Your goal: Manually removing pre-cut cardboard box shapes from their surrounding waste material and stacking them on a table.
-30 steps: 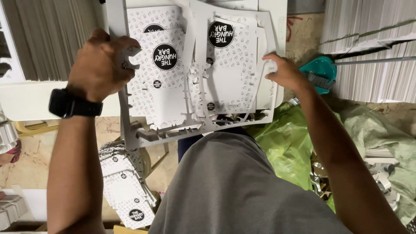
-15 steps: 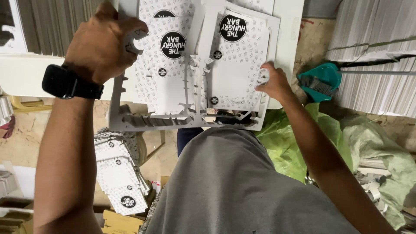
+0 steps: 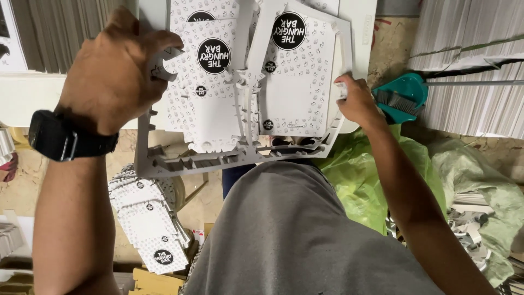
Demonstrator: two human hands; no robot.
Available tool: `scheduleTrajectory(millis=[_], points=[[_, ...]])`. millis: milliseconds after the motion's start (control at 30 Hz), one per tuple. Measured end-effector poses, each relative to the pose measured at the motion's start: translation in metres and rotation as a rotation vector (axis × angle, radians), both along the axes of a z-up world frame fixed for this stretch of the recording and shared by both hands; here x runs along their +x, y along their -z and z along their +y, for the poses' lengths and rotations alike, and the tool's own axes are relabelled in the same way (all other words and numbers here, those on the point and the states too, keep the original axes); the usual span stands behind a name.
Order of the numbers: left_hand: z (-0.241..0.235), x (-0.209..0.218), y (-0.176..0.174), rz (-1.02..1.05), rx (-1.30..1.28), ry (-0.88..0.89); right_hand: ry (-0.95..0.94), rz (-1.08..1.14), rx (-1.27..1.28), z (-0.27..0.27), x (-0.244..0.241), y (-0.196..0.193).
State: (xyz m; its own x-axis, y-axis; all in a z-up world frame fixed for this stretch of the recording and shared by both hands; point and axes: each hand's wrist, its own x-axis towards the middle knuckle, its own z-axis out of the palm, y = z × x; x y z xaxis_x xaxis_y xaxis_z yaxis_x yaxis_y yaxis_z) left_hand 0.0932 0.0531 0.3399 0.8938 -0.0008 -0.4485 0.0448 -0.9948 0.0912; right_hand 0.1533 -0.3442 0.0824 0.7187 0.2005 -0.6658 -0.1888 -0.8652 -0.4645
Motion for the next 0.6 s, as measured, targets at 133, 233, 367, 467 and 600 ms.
scheduleTrajectory(millis=[133, 233, 367, 467, 600], points=[[-0.001, -0.022, -0.019, -0.138, 0.01, 0.093, 0.013, 0.001, 0.034, 0.004, 0.0, -0.051], [-0.003, -0.04, -0.038, -0.258, 0.1, 0.198, -0.012, -0.029, 0.029, -0.008, 0.002, -0.057], [0.007, -0.068, -0.054, -0.427, 0.171, 0.296, -0.04, -0.085, -0.009, -0.017, 0.001, -0.067], [0.017, -0.091, -0.055, -0.495, 0.348, 0.27, -0.032, -0.095, -0.005, -0.014, -0.001, -0.084], [0.028, -0.123, -0.057, -0.536, 0.329, 0.247, -0.262, -0.504, 0.213, -0.028, -0.002, -0.06]])
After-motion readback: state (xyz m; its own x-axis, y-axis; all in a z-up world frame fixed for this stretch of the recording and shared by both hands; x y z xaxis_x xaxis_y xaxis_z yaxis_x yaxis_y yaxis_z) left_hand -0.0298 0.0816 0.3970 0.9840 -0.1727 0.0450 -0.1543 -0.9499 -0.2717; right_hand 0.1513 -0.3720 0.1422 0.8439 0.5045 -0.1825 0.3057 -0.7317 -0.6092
